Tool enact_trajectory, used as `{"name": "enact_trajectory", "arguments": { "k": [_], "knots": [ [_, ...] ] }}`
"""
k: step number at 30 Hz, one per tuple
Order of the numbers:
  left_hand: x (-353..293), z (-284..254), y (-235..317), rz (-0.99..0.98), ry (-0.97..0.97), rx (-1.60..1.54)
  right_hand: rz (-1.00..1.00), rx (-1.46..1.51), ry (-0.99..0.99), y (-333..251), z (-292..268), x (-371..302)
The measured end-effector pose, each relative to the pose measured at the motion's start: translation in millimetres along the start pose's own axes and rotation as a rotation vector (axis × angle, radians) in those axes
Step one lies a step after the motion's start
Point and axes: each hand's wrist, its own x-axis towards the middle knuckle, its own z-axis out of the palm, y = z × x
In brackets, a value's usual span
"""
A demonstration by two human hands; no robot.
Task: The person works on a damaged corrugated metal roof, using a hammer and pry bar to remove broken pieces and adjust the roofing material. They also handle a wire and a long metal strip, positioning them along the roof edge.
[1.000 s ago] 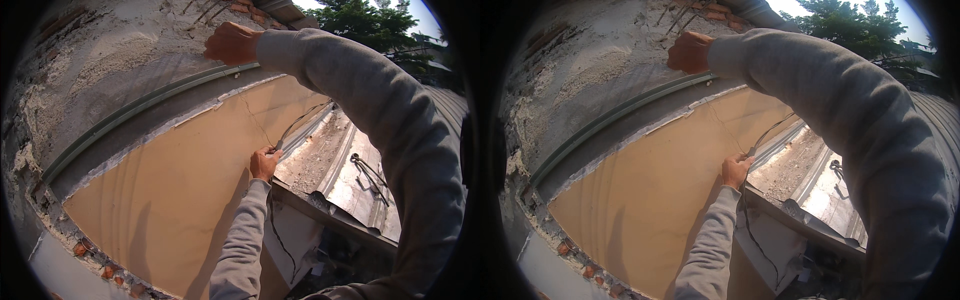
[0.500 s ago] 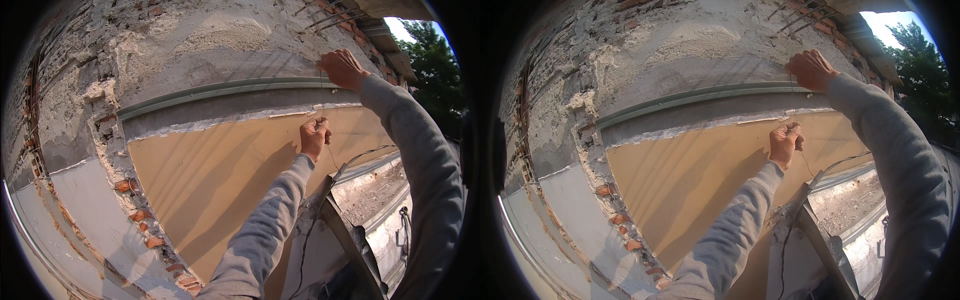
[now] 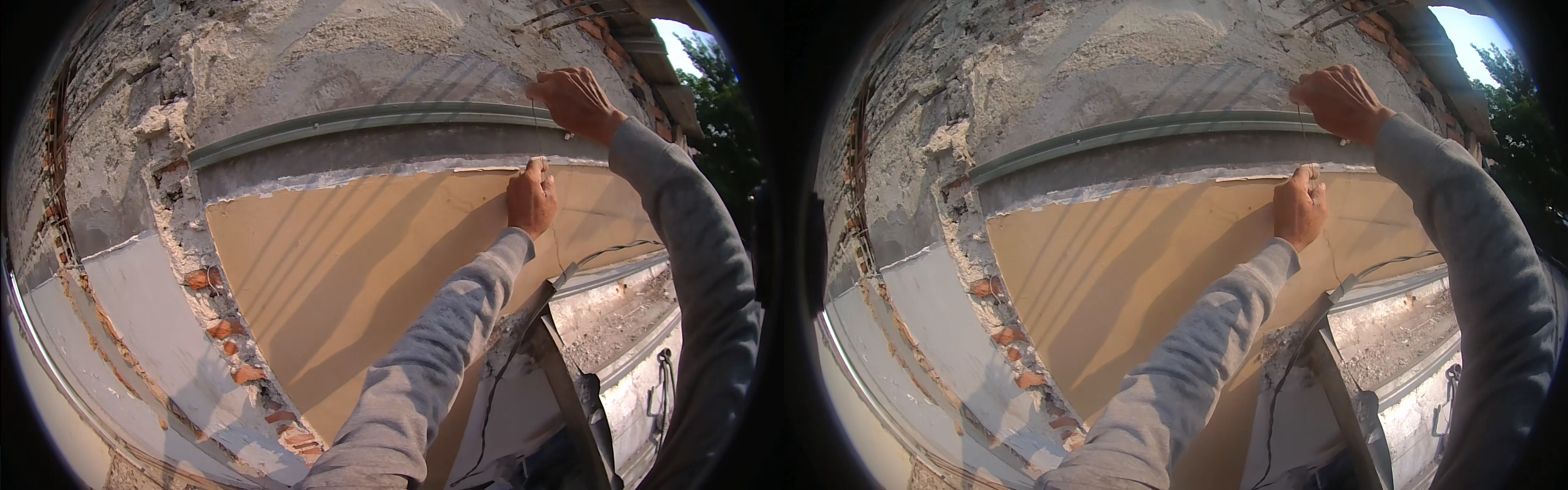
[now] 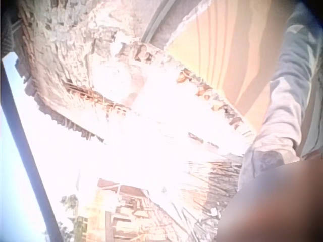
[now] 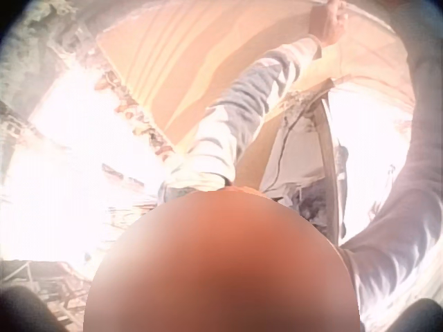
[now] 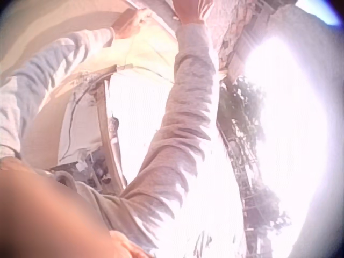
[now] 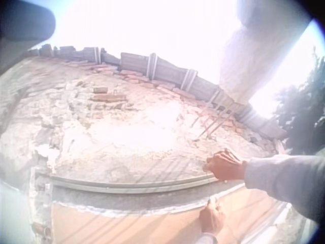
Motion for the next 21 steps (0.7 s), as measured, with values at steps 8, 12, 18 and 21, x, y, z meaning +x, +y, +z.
{"name": "enact_trajectory", "arguments": {
  "k": [8,12,18,21],
  "knots": [
    [-21,-8,-28,0.335,-0.194,0.099,-0.038,0.021,0.032,-9,-23,-64],
    [-27,-10,-37,0.465,-0.26,0.247,0.156,0.144,0.006,-35,-58,-161],
    [-27,-7,-48,0.567,-0.285,0.338,0.475,0.534,-0.183,-74,-100,-248],
    [-32,-5,-51,0.599,-0.335,0.449,0.57,0.725,-0.2,-83,-132,-270]
  ]
}}
